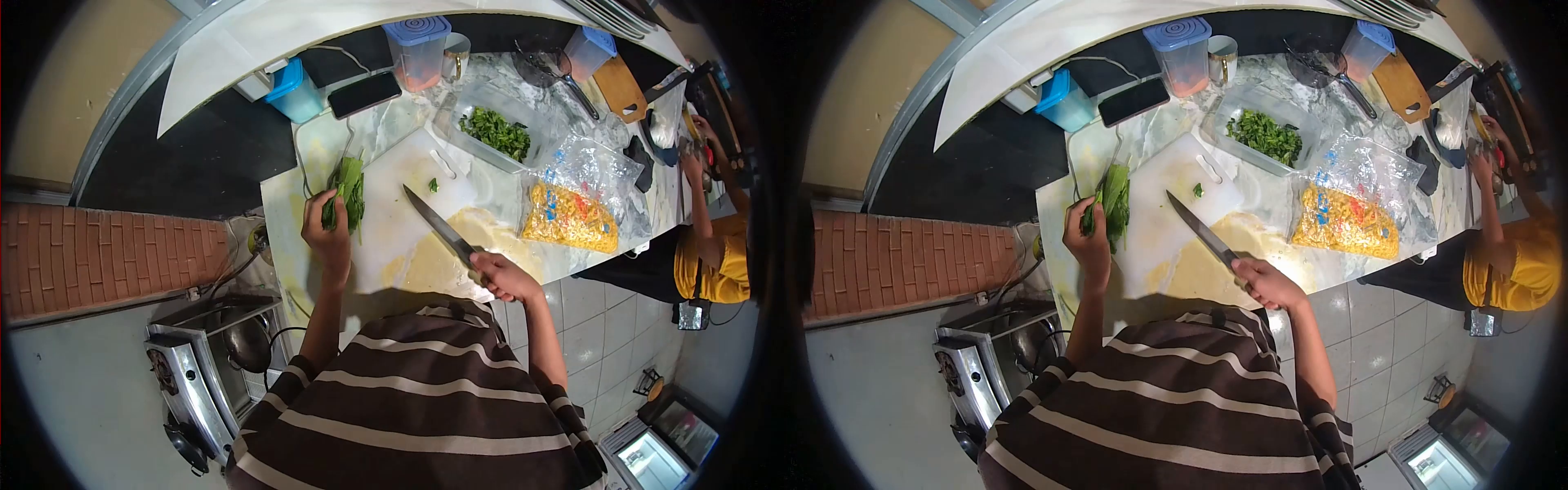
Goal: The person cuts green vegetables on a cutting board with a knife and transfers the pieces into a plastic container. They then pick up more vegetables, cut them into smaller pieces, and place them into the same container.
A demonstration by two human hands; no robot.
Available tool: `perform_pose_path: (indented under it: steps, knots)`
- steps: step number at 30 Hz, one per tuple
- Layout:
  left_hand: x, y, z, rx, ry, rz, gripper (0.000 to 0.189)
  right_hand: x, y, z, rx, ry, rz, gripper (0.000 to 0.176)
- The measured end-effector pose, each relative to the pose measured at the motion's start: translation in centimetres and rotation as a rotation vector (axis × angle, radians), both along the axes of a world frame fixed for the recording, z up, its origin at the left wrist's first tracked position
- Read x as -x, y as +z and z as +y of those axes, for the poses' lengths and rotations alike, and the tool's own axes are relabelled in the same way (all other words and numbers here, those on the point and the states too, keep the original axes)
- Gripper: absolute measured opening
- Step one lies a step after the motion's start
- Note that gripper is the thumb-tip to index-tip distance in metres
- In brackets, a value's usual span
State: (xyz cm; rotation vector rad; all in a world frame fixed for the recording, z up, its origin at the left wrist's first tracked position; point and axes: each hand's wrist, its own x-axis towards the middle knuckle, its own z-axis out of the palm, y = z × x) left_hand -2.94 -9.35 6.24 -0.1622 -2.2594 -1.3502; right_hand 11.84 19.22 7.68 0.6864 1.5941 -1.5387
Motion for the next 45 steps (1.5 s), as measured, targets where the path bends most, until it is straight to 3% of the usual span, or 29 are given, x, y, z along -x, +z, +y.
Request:
perform_pose_path:
  steps: [7, 9, 11, 15, 17, 23, 28, 29, 31, 33, 35, 37, 40, 45]
  knots:
    - [-1.7, 0.3, -0.9, 0.035, 0.035, 0.095, 0.012, 2.8, -1.0, -0.6, 0.021, 0.155, 0.07, 0.04]
    - [-2.4, -0.2, -1.2, 0.028, 0.068, 0.078, 0.012, 2.4, -0.2, -0.1, 0.007, 0.374, 0.062, 0.04]
    - [-3.0, -0.7, -1.5, -0.019, 0.072, 0.057, 0.012, 1.9, 0.4, 0.2, 0.019, 0.401, 0.033, 0.041]
    - [-2.8, -2.0, -2.1, -0.077, 0.061, 0.019, 0.013, 1.4, 0.7, 0.6, 0.027, 0.29, 0.079, 0.042]
    - [-2.6, -2.0, -1.9, -0.051, 0.071, 0.016, 0.013, 1.5, -0.3, 0.8, 0.091, 0.047, 0.092, 0.042]
    - [-0.4, -1.3, -0.1, -0.085, 0.04, -0.065, 0.012, 1.8, -3.4, -1.2, 0.094, 0.13, 0.044, 0.042]
    - [1.3, -2.6, 0.5, -0.132, -0.011, -0.094, 0.013, 0.8, -0.9, -0.8, 0.004, 0.284, 0.028, 0.041]
    - [1.4, -3.0, 0.8, -0.121, -0.024, -0.081, 0.013, 0.5, -0.6, -0.5, 0.005, 0.282, 0.028, 0.041]
    - [1.6, -3.2, 0.9, -0.111, -0.037, -0.079, 0.014, -0.8, -0.4, 0.2, -0.019, 0.051, 0.141, 0.04]
    - [1.5, -3.3, 1.0, -0.268, -0.066, -0.215, 0.015, -2.4, -1.7, 0.8, -0.093, -0.03, 0.212, 0.038]
    - [1.3, -2.8, 1.5, -0.248, -0.052, -0.246, 0.015, -3.9, -3.9, 1.0, -0.582, -0.156, 0.629, 0.034]
    - [1.4, -3.4, 1.7, -0.225, -0.042, -0.271, 0.015, -3.8, -2.9, 0.4, -0.707, -0.079, 0.516, 0.027]
    - [1.6, -5.5, 1.7, -0.151, -0.127, -0.19, 0.014, -4.3, -4.7, -1.0, -1.082, 0.091, 0.731, 0.038]
    - [1.2, -5.6, 2.2, -0.157, -0.149, -0.188, 0.013, -4.7, -7.3, -2.8, -1.273, 0.215, 0.637, 0.043]
